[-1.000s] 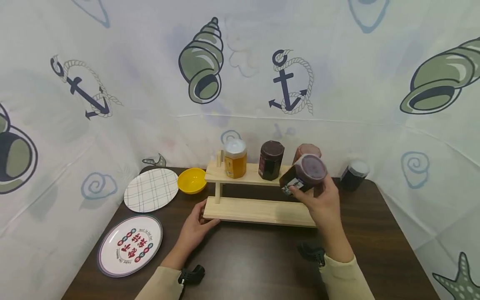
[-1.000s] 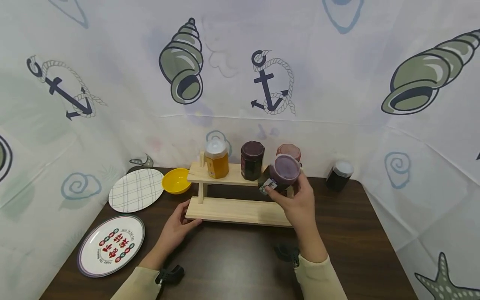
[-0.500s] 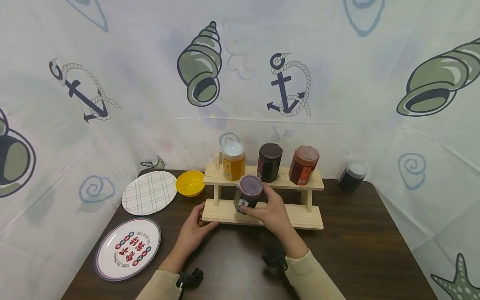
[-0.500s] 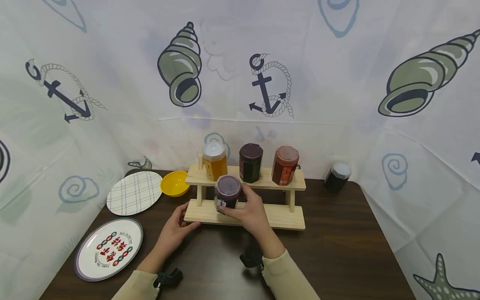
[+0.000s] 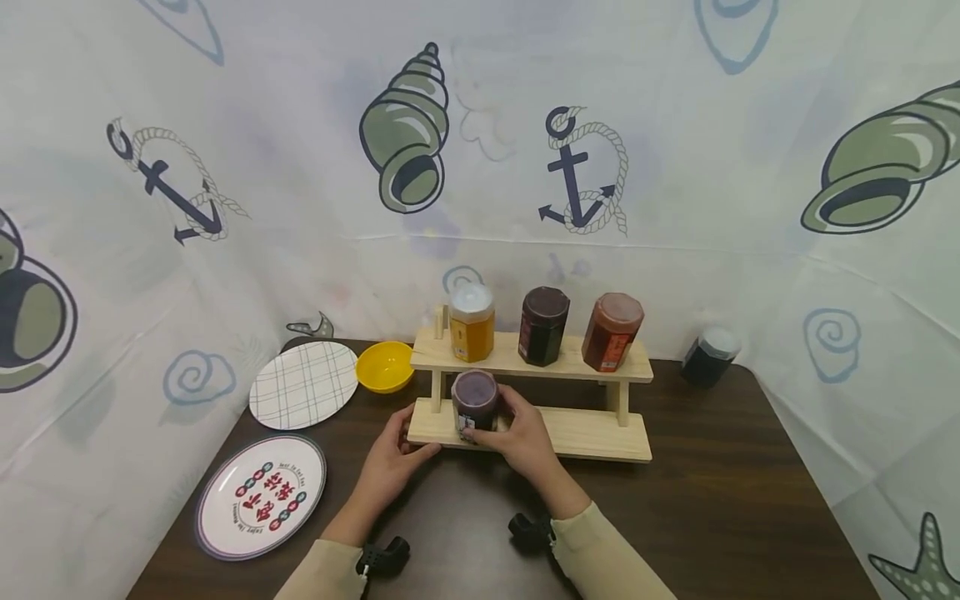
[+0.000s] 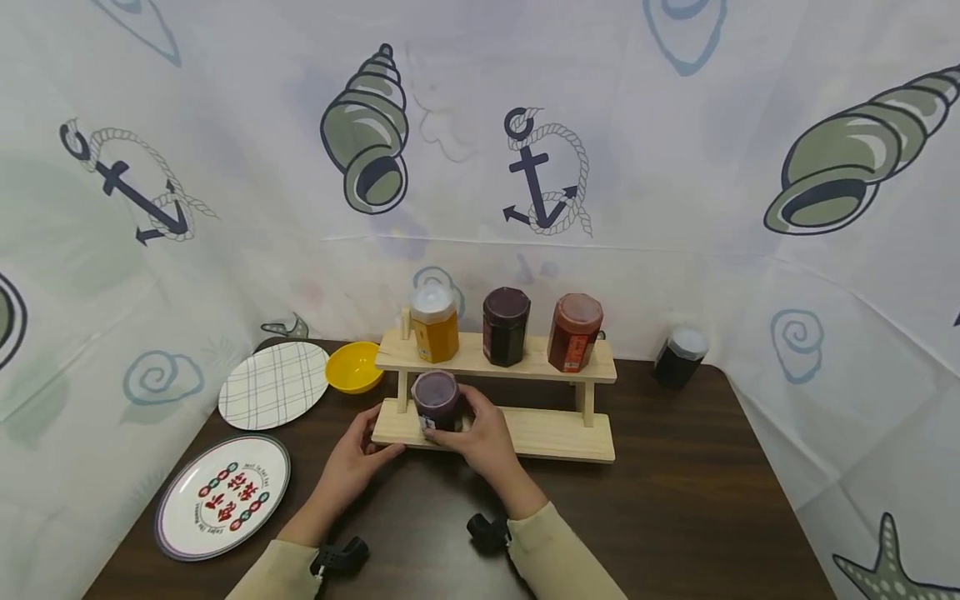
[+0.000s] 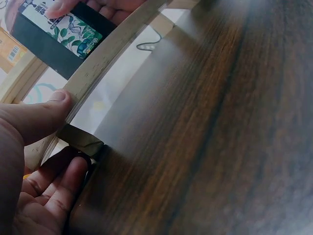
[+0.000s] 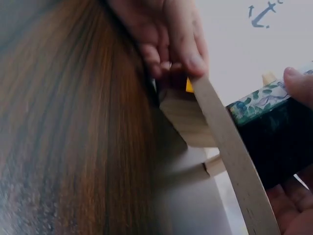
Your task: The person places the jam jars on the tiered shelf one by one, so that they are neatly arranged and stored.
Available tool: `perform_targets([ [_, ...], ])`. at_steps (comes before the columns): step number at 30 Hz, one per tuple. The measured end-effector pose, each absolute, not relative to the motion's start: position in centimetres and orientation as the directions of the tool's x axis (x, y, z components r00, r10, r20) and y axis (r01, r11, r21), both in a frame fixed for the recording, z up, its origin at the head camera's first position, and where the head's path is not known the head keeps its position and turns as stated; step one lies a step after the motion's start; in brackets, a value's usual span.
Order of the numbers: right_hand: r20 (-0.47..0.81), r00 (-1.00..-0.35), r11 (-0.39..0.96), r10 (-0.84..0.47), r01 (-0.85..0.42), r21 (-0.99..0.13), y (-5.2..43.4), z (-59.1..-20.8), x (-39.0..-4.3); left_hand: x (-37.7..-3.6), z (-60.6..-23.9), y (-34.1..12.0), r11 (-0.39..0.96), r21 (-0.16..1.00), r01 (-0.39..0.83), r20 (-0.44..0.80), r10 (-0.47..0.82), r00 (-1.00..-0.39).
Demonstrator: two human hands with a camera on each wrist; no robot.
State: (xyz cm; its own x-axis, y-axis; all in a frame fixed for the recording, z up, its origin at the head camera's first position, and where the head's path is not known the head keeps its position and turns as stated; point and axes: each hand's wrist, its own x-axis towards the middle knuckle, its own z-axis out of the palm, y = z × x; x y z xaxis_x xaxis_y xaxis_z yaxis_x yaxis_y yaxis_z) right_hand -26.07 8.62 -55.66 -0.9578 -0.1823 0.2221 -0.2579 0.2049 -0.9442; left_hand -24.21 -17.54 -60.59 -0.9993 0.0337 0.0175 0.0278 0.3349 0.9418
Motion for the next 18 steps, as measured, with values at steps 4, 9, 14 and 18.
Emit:
perform_targets([
  [4, 0.209, -0.954, 0.19, -0.215, -0.251, -0.949, 8.73, -55.78, -26.04, -24.03, -60.3, -17.62, 0.346, 0.938, 0.021, 0.01, 0.035, -0.999],
  [9, 0.18, -0.947, 0.115, -0.267, -0.217, -0.969, 9.16, -55.83, -26.07, -24.14, -60.24, -17.51, 0.351, 0.936, 0.011, -0.001, 0.033, -0.999],
  [14, 0.199, -0.941, 0.078, -0.272, -0.228, -0.97, 9.3, -56.08, -26.23, -24.14, -60.09, -17.47, 0.351, 0.937, 0.01, -0.003, 0.036, -0.999],
  [18, 0.225, -0.94, 0.079, -0.257, -0.252, -0.964, 9.18, -56.15, -26.3, -24.11, -60.09, -17.52, 0.356, 0.934, 0.005, -0.005, 0.028, -1.0],
])
